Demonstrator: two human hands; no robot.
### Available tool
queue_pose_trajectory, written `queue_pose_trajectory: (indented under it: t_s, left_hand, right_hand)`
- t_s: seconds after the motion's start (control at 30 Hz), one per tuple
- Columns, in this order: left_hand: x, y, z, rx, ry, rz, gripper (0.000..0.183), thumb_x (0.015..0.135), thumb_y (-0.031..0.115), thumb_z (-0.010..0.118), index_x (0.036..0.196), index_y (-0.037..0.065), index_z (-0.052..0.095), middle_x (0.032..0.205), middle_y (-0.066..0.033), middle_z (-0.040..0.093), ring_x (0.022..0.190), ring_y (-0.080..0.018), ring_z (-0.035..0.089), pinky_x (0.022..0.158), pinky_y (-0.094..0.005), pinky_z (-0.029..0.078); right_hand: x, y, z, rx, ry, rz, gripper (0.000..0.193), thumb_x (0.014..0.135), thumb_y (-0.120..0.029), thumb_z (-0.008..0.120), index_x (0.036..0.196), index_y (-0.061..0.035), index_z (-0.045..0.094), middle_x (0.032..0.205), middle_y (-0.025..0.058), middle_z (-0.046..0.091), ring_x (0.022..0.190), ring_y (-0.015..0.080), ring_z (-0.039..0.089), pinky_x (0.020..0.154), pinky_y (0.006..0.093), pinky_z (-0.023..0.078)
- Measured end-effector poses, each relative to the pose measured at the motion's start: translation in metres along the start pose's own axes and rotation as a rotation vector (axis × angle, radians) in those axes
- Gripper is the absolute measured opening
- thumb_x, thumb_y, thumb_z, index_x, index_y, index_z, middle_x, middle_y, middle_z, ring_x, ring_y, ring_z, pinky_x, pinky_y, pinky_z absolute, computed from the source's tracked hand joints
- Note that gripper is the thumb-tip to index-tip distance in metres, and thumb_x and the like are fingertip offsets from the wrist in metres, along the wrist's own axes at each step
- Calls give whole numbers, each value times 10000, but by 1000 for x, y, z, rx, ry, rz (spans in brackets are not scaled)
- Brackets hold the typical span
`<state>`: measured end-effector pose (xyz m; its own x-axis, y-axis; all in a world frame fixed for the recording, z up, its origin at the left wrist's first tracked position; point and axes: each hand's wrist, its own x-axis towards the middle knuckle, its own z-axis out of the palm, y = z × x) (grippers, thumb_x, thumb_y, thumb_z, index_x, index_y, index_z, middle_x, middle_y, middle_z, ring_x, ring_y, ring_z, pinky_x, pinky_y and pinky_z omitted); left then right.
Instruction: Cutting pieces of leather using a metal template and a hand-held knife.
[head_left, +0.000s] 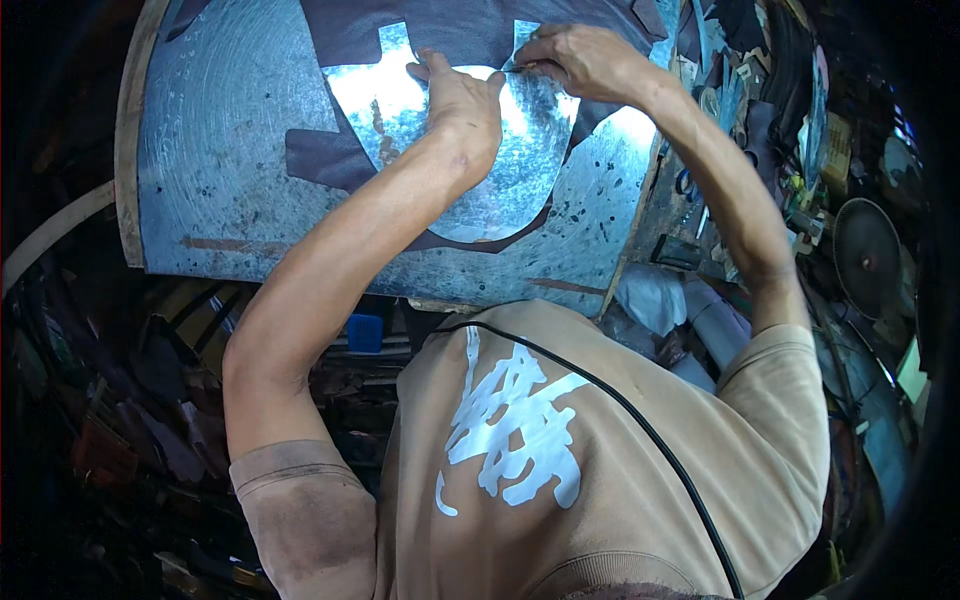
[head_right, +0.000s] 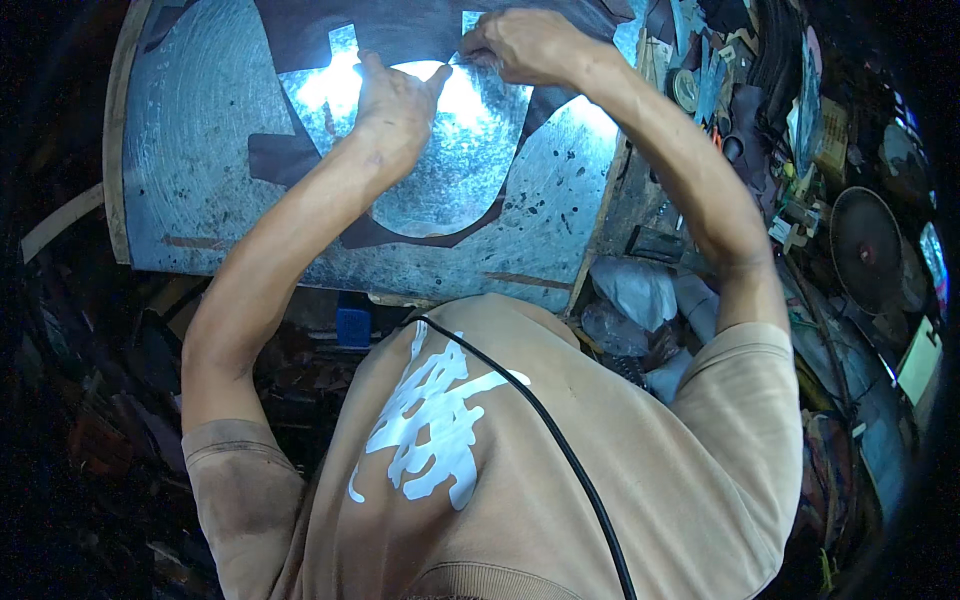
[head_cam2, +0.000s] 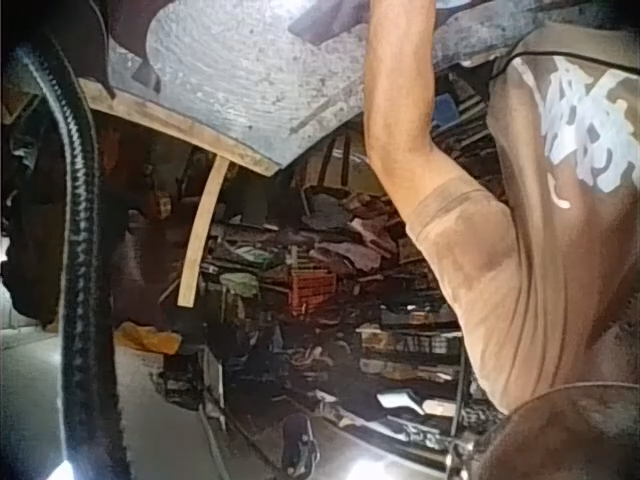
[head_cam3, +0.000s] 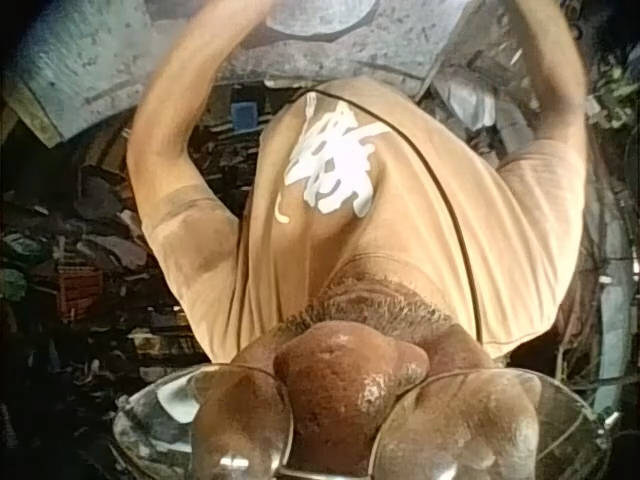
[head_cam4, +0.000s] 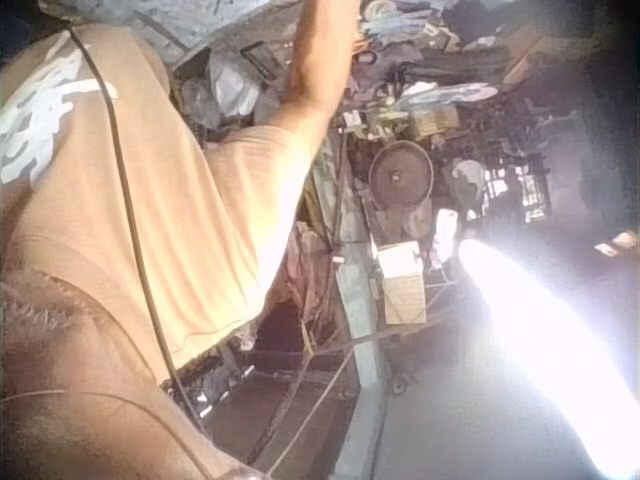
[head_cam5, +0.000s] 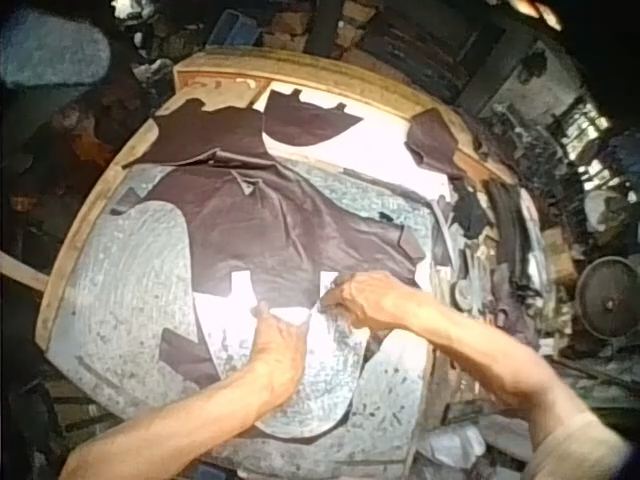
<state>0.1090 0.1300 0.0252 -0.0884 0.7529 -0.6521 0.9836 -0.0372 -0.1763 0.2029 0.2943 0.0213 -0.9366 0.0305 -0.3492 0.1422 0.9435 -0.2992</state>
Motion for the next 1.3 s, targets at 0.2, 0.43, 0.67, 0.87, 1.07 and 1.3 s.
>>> queue_pose_trajectory:
  t_s: [0.2,0.43,0.67,0.87,1.07,1.3]
  left_hand:
    - [0,-3,-4,-12,-61,23,1020,742,250,764,1556,80,173,1216,-256,632,1149,-479,586,1074,-575,285]
    - [1,0,-3,8,-32,27,1002,771,257,737,1561,80,146,1212,-265,630,1129,-478,596,1071,-569,292]
    - [5,1,-10,18,-82,12,1048,745,281,762,1561,76,138,1216,-266,627,1115,-492,598,1065,-572,306]
    - [8,-4,-18,99,-107,66,1143,678,252,822,1562,71,121,1212,-265,629,1074,-471,629,1057,-570,332]
    - [20,-6,-20,10,-85,64,1110,691,258,818,1559,79,150,1167,-269,648,1054,-445,649,1051,-558,352]
    - [30,-6,-29,5,-142,18,1032,776,239,757,1571,128,107,1126,-270,665,1034,-436,660,1021,-556,388]
  right_hand:
    - [18,24,-13,-64,44,-272,248,898,-206,599,1105,-102,687,1129,153,664,999,337,646,875,428,507]
    - [31,31,-37,-7,-143,-341,236,892,-217,600,1087,-109,675,1215,181,631,1077,370,614,917,431,489]
    - [42,46,-38,25,-127,-453,237,891,-226,601,1077,-95,669,1178,142,658,1073,325,622,913,438,481]
    - [55,42,-61,-36,-259,-473,170,816,-153,595,957,-69,637,999,121,675,983,322,635,829,434,479]
    - [61,42,-62,-10,-259,-527,109,774,-133,591,857,-63,599,917,140,641,915,349,626,770,484,461]
    - [70,52,-64,-130,-253,-525,130,796,-167,600,902,-117,657,991,137,630,973,354,613,791,472,467]
